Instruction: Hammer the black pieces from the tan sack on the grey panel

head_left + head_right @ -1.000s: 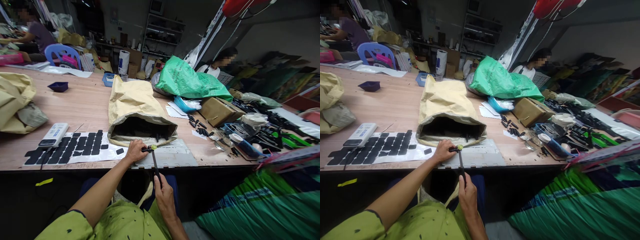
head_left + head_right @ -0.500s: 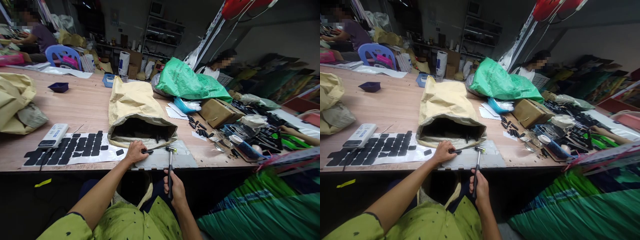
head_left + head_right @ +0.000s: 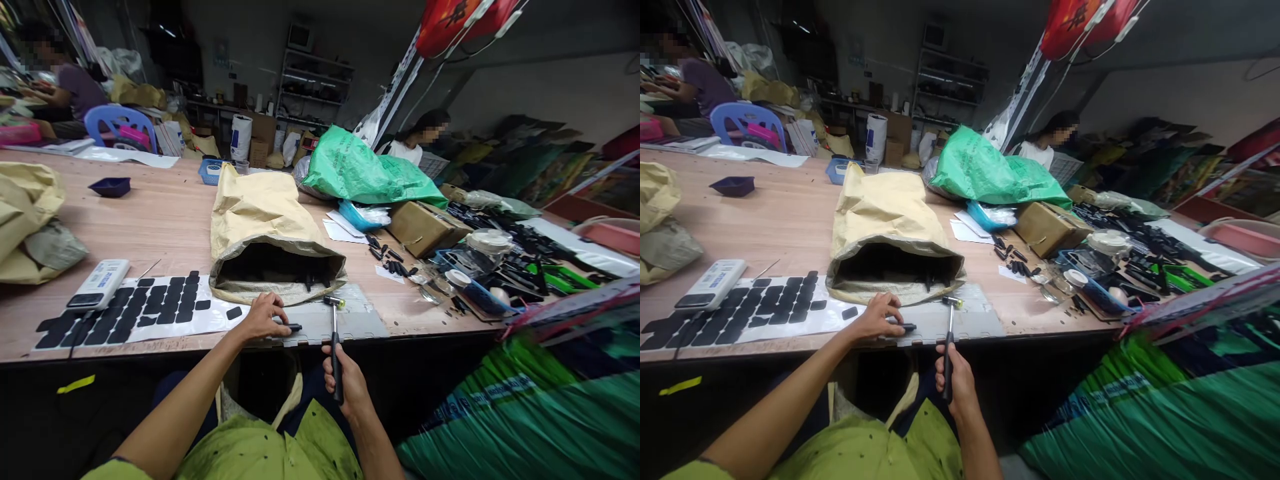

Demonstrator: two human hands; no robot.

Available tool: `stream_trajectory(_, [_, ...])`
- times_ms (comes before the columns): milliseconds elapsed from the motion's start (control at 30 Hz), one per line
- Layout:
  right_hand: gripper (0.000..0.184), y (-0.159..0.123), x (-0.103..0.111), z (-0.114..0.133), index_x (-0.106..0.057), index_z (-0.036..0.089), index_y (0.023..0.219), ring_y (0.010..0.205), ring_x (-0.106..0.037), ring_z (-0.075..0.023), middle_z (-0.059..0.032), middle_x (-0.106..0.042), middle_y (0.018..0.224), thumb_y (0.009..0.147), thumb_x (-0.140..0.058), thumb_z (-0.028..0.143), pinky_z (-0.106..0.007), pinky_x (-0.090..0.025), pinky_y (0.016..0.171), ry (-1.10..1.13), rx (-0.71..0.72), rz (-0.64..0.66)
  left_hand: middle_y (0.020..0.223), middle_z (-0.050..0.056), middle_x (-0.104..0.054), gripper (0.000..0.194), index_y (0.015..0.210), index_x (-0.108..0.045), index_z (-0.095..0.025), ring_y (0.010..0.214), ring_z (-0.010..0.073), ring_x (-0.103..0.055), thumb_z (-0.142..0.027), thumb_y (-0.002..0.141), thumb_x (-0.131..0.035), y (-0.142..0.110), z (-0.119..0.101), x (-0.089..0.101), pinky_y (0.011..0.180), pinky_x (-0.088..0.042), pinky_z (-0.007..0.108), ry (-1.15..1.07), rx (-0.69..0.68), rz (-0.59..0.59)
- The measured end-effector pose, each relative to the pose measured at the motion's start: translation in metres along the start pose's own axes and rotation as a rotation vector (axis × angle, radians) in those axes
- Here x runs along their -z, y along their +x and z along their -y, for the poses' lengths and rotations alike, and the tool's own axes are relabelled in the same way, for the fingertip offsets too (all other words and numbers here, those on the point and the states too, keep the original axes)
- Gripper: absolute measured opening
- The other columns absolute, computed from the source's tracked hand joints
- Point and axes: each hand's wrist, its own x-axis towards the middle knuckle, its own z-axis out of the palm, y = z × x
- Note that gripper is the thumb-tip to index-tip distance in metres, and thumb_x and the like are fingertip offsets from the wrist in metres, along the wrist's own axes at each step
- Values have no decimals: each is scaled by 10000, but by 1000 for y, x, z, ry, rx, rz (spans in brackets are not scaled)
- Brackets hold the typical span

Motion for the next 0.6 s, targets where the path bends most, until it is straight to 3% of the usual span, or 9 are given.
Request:
stream_trajectory(167, [581, 1, 0, -3, -583, 167, 868, 328, -365, -48, 79, -494, 478, 606, -740, 662, -166, -244, 327, -10, 30, 1, 1468, 9, -392, 155, 781, -774, -294, 1345, 359, -296, -377, 652, -797, -49, -5, -8, 1106, -241, 506, 32, -42, 73])
stream_trajectory(333, [576, 3, 0, -5, -574, 168, 866, 325, -363, -47, 79, -495, 477, 624, -725, 668, -166, -244, 327, -1, 35, 9, 1538, 22, -311, 241, 823, -749, -281, 1406, 399, -201, -345, 604, -825, -83, -5, -29, 1125, -175, 577, 122, -56, -3])
stream_trajectory(467, [574, 3, 0, -5, -571, 171, 860, 318, -357, -46, 84, -483, 475, 634, -712, 680, -167, -234, 321, -17, 46, 5, 1271, 77, -579, 261, 943, -716, -263, 1206, 307, -464, -342, 697, -752, -64, -15, -28, 1018, -364, 466, 85, -79, -163])
stream_trajectory(600, [581, 2, -1, -5, -564, 178, 859, 315, -360, -51, 88, -474, 473, 638, -696, 699, -170, -237, 318, -28, 32, 2, 923, 55, -666, 153, 926, -678, -208, 931, 217, -568, -286, 810, -616, -2, -31, -19, 862, -439, 352, 25, -28, -355])
